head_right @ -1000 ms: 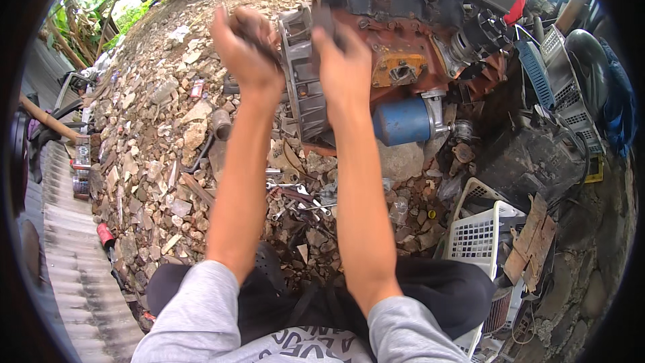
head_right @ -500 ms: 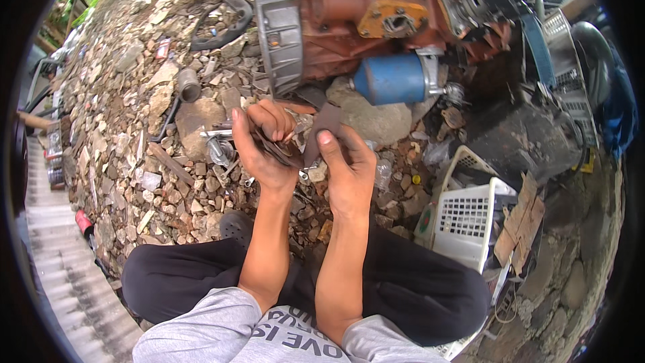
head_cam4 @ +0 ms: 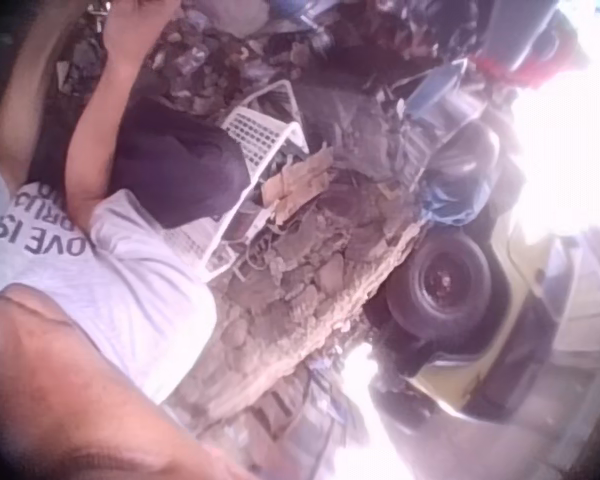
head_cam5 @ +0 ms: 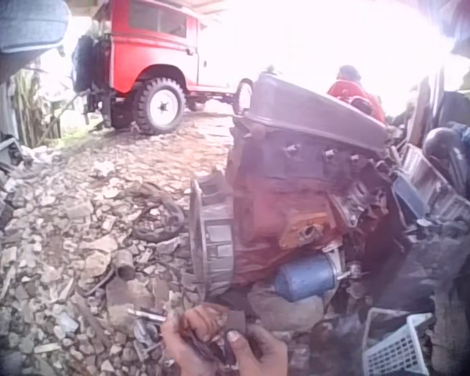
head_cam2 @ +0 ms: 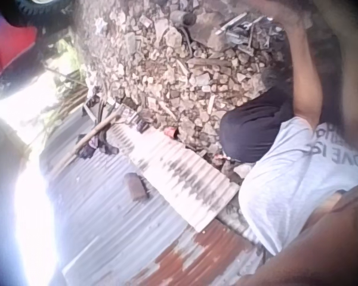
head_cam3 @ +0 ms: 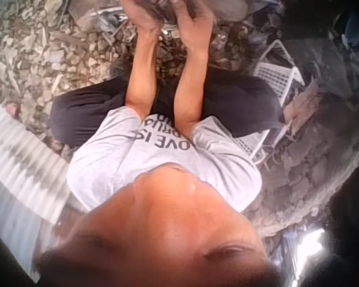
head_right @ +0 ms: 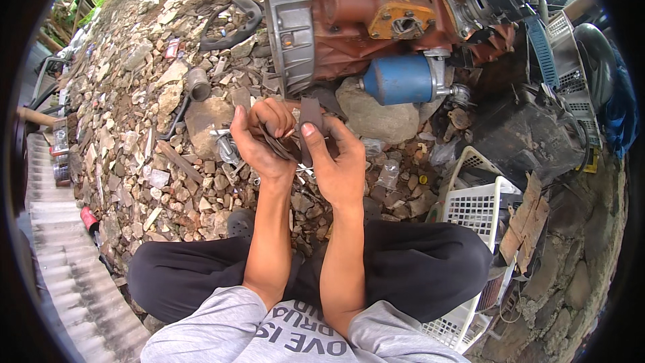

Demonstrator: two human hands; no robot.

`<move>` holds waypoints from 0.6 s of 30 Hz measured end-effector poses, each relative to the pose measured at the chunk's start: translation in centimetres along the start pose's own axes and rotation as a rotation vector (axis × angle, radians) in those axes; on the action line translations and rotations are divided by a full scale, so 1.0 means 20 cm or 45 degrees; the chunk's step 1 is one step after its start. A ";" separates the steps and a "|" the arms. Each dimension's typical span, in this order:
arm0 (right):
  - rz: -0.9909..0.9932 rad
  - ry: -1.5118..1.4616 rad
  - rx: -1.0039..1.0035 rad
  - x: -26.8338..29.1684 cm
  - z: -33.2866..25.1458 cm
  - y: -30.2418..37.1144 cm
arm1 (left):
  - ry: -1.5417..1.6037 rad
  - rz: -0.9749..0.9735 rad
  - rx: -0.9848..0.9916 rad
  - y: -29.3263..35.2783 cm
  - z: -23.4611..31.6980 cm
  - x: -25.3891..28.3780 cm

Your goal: The person sits on the ground and cleans a small cylindrical mechanical part using a cloth. They wipe the exterior and interior surfaces repeatedly, turning the part over to access different areas.

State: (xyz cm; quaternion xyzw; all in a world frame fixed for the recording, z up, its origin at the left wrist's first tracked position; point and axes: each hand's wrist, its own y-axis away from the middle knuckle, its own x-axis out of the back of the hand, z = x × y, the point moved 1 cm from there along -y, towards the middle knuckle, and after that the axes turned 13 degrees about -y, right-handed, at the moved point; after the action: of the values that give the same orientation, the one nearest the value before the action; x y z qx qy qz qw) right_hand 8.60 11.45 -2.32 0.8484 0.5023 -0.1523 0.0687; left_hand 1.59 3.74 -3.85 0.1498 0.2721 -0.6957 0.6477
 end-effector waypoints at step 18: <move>-0.058 0.169 0.031 -0.06 0.12 0.02 | -0.026 0.217 0.194 0.05 0.01 0.06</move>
State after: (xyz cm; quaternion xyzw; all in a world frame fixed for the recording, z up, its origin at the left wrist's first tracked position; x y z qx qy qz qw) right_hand 7.91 9.55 -4.12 0.8457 0.5231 -0.1034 0.0215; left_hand 2.44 2.58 -4.50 0.2140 0.1981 -0.6584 0.6939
